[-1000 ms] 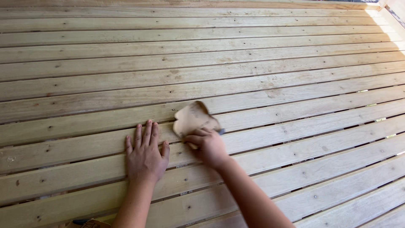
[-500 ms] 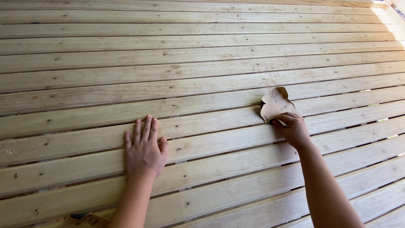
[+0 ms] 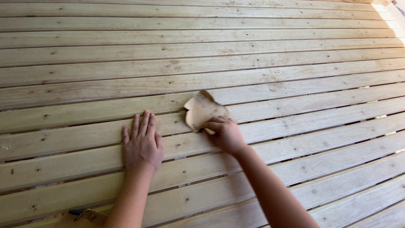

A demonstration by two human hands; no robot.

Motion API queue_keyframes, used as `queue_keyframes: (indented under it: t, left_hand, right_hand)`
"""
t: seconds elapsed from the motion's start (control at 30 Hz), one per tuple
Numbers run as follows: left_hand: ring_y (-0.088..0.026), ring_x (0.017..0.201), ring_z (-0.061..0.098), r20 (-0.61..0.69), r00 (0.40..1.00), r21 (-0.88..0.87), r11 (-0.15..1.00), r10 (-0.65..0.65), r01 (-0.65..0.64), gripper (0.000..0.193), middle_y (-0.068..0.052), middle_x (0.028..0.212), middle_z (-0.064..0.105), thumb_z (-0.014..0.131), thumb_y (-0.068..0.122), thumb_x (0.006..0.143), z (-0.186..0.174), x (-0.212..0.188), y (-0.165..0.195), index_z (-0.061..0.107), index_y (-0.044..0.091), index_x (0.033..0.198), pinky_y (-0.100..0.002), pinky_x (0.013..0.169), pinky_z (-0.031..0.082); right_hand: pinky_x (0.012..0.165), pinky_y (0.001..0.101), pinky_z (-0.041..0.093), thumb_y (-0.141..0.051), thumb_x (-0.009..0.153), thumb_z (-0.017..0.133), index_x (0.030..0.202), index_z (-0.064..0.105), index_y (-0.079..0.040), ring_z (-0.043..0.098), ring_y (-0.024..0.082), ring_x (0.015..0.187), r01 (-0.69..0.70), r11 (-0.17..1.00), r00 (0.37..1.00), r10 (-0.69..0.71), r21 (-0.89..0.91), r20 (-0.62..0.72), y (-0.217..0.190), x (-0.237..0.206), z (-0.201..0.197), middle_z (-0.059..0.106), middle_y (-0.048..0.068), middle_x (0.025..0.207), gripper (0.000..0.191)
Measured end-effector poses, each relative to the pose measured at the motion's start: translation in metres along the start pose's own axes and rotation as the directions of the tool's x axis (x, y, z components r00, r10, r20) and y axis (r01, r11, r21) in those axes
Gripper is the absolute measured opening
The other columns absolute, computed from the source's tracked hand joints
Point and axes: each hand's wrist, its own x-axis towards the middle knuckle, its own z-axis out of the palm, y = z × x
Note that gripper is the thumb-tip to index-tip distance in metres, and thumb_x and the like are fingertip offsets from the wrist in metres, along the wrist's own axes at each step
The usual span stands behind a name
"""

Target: The person sands the slatted wooden top of a large furniture frame by hand, rubbing sheets of sandpaper back and forth across the wooden slats. They hold the frame steady with one hand while moving the sandpaper across different sections of the surface.

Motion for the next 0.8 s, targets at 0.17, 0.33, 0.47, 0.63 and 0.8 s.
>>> queue_keyframes:
  t: [0.17,0.33,0.47,0.63,0.8]
  left_hand:
    - [-0.017,0.153,0.014,0.025,1.000,0.076,0.997,-0.013,0.011,0.063,0.006,0.168,0.016,0.021,0.039,0.099,0.000,0.001,0.002,0.021,0.023,0.160,-0.045,0.123,0.007]
    - [-0.017,0.153,0.012,0.047,0.999,0.088,0.996,-0.022,0.018,0.063,0.006,0.168,0.015,0.019,0.039,0.099,-0.002,0.000,0.005,0.019,0.024,0.159,-0.044,0.123,0.006]
    - [-0.018,0.153,0.013,0.034,0.999,0.065,0.998,-0.016,0.014,0.062,0.006,0.168,0.016,0.021,0.039,0.099,-0.006,0.001,0.005,0.022,0.023,0.160,-0.045,0.123,0.007]
    - [-0.019,0.154,0.014,0.062,0.998,0.021,1.000,-0.025,0.023,0.059,0.006,0.168,0.019,0.023,0.039,0.102,-0.008,0.002,0.004,0.025,0.024,0.159,-0.046,0.124,0.007]
    - [-0.018,0.153,0.017,-0.019,1.000,-0.013,1.000,-0.008,0.008,0.063,0.006,0.168,0.020,0.025,0.037,0.098,-0.003,0.001,0.002,0.027,0.022,0.160,-0.046,0.124,0.008]
  right_hand:
    - [0.088,0.0367,0.054,-0.014,0.087,0.078,0.103,0.079,-0.007,0.068,0.026,0.098,-0.355,0.930,0.934,0.348,-0.094,-0.076,0.131,-0.080,-0.114,0.076,0.007,0.105,0.018]
    - [0.088,0.0366,0.055,-0.011,0.087,0.077,0.106,0.078,-0.007,0.069,0.023,0.099,-0.475,0.880,0.876,0.472,-0.009,-0.095,0.133,-0.082,-0.121,0.076,0.006,0.109,0.019]
    - [0.084,0.0387,0.056,-0.010,0.080,0.080,0.092,0.079,-0.010,0.070,0.025,0.091,-0.152,0.988,0.985,0.154,0.039,-0.079,0.025,-0.022,-0.035,0.076,0.004,0.096,0.012]
    - [0.092,0.0386,0.051,-0.016,0.081,0.074,0.094,0.080,-0.014,0.067,0.025,0.096,-0.058,0.993,0.997,0.052,0.107,0.058,-0.076,0.030,0.048,0.076,0.001,0.098,0.014]
    - [0.089,0.0359,0.058,-0.014,0.087,0.077,0.098,0.078,-0.010,0.072,0.021,0.095,-0.076,0.993,0.997,0.074,0.085,0.025,0.018,-0.011,-0.017,0.078,0.003,0.101,0.012]
